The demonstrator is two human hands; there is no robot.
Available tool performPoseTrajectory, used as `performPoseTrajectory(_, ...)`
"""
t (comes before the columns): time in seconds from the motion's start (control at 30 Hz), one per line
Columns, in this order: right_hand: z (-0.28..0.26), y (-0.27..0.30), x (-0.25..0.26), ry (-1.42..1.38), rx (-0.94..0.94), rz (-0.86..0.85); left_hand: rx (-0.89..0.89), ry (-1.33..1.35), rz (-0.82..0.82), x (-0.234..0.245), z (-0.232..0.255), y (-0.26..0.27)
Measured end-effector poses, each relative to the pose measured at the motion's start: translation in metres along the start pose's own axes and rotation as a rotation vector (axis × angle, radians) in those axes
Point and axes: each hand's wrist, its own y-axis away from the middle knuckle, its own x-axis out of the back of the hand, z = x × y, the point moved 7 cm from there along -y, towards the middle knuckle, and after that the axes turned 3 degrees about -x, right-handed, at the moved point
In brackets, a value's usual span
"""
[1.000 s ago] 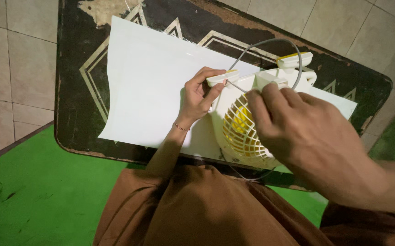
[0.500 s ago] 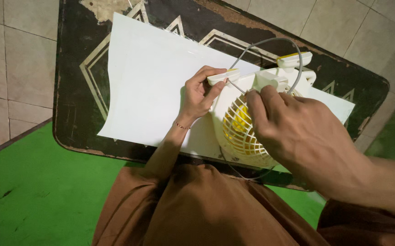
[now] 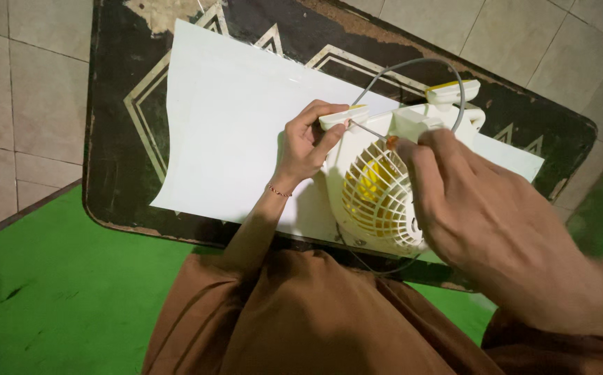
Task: The person reassembles a small electric fan by securing the front grille to the base with screws using a screwdriver. They tighten multiple screws around the grille, then rotate the fan to inspect the assembly and place it upright on the table.
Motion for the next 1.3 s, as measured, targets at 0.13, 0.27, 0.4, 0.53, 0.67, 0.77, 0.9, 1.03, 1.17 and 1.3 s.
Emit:
performPoseTrajectory(0.13, -0.004, 0.005, -0.008, 0.058, 0.051, -0.076, -0.049, 0.013, -0.014, -0.001, 0.001, -0.002)
performPoseTrajectory(0.27, -0.001, 0.006, -0.012, 0.060, -0.025, -0.096, -0.020, -0.036, 0.008, 0.002, -0.003, 0.000)
performPoseTrajectory(0.4, 0.008, 0.006, -0.025, -0.058, -0.153, -0.206, -0.059, -0.014, -0.011, -0.001, -0.002, -0.002)
performPoseTrajectory(0.53, 0.009, 0.002, -0.026, 0.013, -0.167, -0.144, -0.035, -0.034, -0.012, 0.001, 0.000, -0.002)
performPoseTrajectory(0.67, 0.011, 0.002, -0.023, 0.241, -0.139, -0.080, -0.002, -0.038, -0.003, 0.000, 0.001, -0.002)
performPoseTrajectory(0.77, 0.010, 0.005, -0.024, 0.302, -0.100, -0.101, -0.010, -0.045, -0.007, -0.002, 0.004, -0.001)
performPoseTrajectory(0.9, 0.006, 0.011, -0.023, 0.238, -0.015, -0.087, -0.038, -0.026, -0.012, -0.002, 0.006, -0.001)
performPoseTrajectory(1.03, 0.003, 0.018, -0.023, 0.206, 0.059, -0.054, -0.027, -0.021, -0.019, -0.003, 0.001, -0.002)
performPoseTrajectory(1.17, 0.008, 0.024, -0.035, 0.177, 0.020, -0.222, -0.019, 0.003, -0.011, -0.002, 0.000, -0.001)
performPoseTrajectory(1.3, 0.017, 0.025, -0.042, 0.125, -0.079, -0.335, -0.040, 0.025, -0.011, -0.003, 0.000, -0.001)
